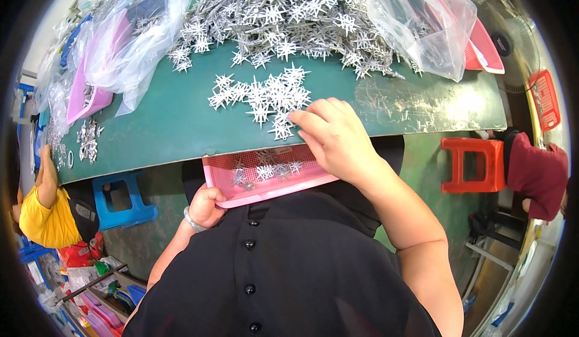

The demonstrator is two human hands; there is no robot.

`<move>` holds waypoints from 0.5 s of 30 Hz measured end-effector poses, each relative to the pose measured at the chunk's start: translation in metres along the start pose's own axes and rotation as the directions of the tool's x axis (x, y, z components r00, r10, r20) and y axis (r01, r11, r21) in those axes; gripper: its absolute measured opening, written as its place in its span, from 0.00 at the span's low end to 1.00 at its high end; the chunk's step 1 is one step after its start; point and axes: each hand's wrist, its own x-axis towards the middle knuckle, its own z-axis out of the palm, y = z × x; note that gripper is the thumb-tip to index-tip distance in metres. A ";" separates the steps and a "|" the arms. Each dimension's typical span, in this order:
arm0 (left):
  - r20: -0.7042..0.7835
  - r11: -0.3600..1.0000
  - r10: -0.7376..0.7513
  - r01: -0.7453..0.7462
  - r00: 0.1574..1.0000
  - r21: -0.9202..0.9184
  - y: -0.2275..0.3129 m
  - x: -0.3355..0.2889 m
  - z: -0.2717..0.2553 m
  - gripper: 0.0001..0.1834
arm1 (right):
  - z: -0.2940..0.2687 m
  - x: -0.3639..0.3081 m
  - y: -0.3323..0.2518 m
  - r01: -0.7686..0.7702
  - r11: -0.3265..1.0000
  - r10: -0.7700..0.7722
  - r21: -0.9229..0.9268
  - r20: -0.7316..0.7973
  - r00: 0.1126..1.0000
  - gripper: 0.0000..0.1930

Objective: The person sorts small silver-colored metal components on a table, picking them up from a pile and placing them into a pink plastic tray.

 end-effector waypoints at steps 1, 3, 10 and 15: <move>0.006 1.000 -0.002 0.002 1.000 0.002 0.000 0.000 0.000 0.33 | -0.001 0.004 -0.001 0.037 0.997 -0.033 -0.064 0.071 0.997 0.13; 0.014 1.000 -0.001 0.001 1.000 0.006 -0.001 0.001 -0.002 0.33 | -0.001 0.008 0.001 0.115 0.978 -0.085 -0.175 0.167 0.982 0.18; -0.023 1.000 0.019 -0.019 1.000 -0.001 -0.001 -0.001 0.001 0.32 | -0.006 0.010 0.005 0.099 0.968 -0.058 -0.230 0.179 0.982 0.15; -0.042 1.000 -0.001 0.001 0.999 0.003 -0.003 0.000 -0.005 0.31 | -0.016 -0.001 0.014 0.043 0.993 -0.027 -0.111 0.139 0.990 0.08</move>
